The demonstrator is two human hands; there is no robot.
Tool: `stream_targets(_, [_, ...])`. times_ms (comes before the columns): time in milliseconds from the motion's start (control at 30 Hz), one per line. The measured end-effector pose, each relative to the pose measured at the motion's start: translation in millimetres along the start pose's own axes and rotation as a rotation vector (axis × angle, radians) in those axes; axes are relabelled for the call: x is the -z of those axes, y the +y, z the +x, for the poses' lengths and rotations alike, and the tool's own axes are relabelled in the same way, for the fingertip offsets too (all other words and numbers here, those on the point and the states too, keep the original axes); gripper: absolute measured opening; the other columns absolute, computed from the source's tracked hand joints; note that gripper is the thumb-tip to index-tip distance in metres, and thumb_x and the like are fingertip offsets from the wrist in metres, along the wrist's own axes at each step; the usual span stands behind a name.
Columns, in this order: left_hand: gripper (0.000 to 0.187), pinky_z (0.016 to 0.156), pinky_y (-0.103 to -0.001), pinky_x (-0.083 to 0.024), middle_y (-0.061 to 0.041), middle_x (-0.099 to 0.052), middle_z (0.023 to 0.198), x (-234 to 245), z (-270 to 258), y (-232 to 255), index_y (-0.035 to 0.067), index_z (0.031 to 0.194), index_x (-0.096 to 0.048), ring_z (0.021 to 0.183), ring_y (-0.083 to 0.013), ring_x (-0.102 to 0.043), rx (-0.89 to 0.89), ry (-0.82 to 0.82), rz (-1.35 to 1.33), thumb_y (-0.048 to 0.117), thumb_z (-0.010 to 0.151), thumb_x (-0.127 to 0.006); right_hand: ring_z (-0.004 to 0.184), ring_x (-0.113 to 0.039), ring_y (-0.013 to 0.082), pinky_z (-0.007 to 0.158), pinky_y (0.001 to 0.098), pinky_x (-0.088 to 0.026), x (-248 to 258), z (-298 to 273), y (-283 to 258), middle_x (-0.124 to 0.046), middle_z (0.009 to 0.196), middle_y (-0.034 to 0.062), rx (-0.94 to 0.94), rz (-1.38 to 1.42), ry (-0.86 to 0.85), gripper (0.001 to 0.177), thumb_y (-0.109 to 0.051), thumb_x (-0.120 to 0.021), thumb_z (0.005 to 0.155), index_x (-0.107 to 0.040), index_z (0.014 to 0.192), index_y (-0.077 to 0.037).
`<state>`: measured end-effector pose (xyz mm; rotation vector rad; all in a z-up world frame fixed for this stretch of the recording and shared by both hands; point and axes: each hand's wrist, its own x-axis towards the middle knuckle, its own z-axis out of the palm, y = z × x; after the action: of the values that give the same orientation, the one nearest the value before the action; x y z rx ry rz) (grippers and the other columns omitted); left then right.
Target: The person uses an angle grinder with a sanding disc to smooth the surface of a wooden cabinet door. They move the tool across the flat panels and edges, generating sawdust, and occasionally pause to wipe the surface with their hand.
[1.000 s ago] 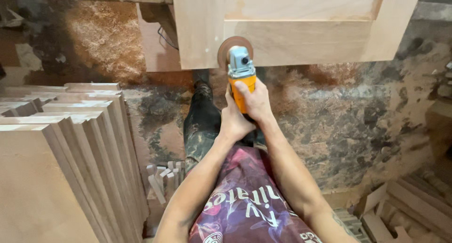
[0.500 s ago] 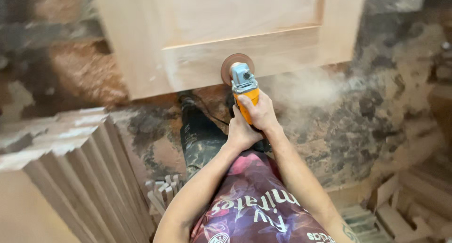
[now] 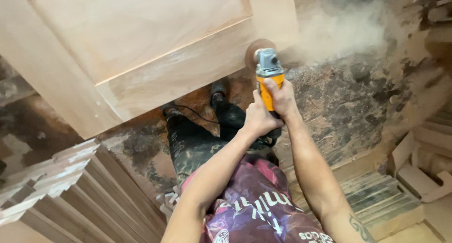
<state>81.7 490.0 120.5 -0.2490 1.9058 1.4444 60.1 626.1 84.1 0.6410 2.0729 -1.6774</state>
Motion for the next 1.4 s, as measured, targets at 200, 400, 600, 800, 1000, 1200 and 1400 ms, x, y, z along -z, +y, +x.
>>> stream_targets(200, [0.112, 0.083, -0.051, -0.060, -0.028, -0.072, 0.095, 21, 15, -3, 0.002, 0.135, -0.032, 0.091, -0.0461, -0.072, -0.062, -0.113, 0.123, 0.036, 0.048, -0.094, 0.082, -0.068, 0.0121, 0.072, 0.0280, -0.057, -5, 4, 3, -0.072, 0.097, 0.0043, 0.009, 0.253, 0.097, 0.041, -0.040, -0.067, 0.100, -0.069, 0.114, -0.001])
stream_targets(400, [0.112, 0.082, -0.051, -0.059, -0.025, -0.071, 0.099, 89, -54, -65, 0.000, 0.132, -0.032, 0.092, -0.0451, -0.071, 0.117, 0.082, 0.011, 0.040, 0.048, -0.095, 0.088, -0.068, 0.0160, 0.078, 0.0319, -0.057, -122, -35, -16, -0.074, 0.100, 0.0081, 0.102, -0.151, -0.133, 0.042, -0.038, -0.070, 0.098, -0.070, 0.115, 0.001])
stream_targets(600, [0.112, 0.087, -0.050, -0.058, -0.020, -0.070, 0.113, 123, -121, -123, 0.004, 0.138, -0.031, 0.102, -0.0410, -0.070, 0.171, 0.335, -0.191, 0.036, 0.050, -0.093, 0.097, -0.075, 0.0219, 0.085, 0.0362, -0.058, -220, -83, -52, -0.077, 0.104, 0.0147, 0.179, -0.303, -0.374, 0.044, -0.036, -0.072, 0.092, -0.068, 0.118, -0.001])
stream_targets(800, [0.092, 0.087, -0.050, -0.058, -0.019, -0.069, 0.122, 141, -152, -160, 0.009, 0.139, -0.043, 0.106, -0.0382, -0.071, 0.090, 0.581, -0.199, 0.038, 0.066, -0.091, 0.102, -0.075, 0.0352, 0.084, 0.0421, -0.059, -283, -107, -71, -0.075, 0.104, 0.0216, 0.166, -0.490, -0.471, 0.052, -0.040, -0.077, 0.085, -0.065, 0.119, -0.002])
stream_targets(1000, [0.086, 0.091, -0.051, -0.056, -0.023, -0.064, 0.129, 132, -149, -154, 0.008, 0.142, -0.046, 0.113, -0.0421, -0.069, -0.120, 0.578, -0.130, 0.033, 0.072, -0.089, 0.100, -0.072, 0.0386, 0.081, 0.0434, -0.058, -267, -113, -72, -0.075, 0.103, 0.0227, 0.183, -0.549, -0.424, 0.058, -0.039, -0.076, 0.086, -0.063, 0.128, -0.002])
stream_targets(1200, [0.110, 0.084, -0.052, -0.057, -0.025, -0.068, 0.110, 101, -121, -124, -0.001, 0.134, -0.032, 0.099, -0.0457, -0.069, 0.075, 0.176, -0.238, 0.037, 0.050, -0.093, 0.095, -0.077, 0.0225, 0.083, 0.0358, -0.059, -187, -99, -36, -0.077, 0.102, 0.0144, 0.114, -0.391, -0.183, 0.040, -0.036, -0.070, 0.094, -0.070, 0.115, -0.002])
stream_targets(1400, [0.105, 0.077, -0.053, -0.060, -0.025, -0.071, 0.098, 68, -78, -85, -0.001, 0.130, -0.034, 0.087, -0.0456, -0.073, -0.041, 0.025, -0.076, 0.037, 0.051, -0.092, 0.086, -0.069, 0.0152, 0.077, 0.0321, -0.057, -114, -79, -4, -0.074, 0.096, 0.0081, 0.061, -0.179, -0.018, 0.040, -0.036, -0.069, 0.097, -0.070, 0.112, 0.001])
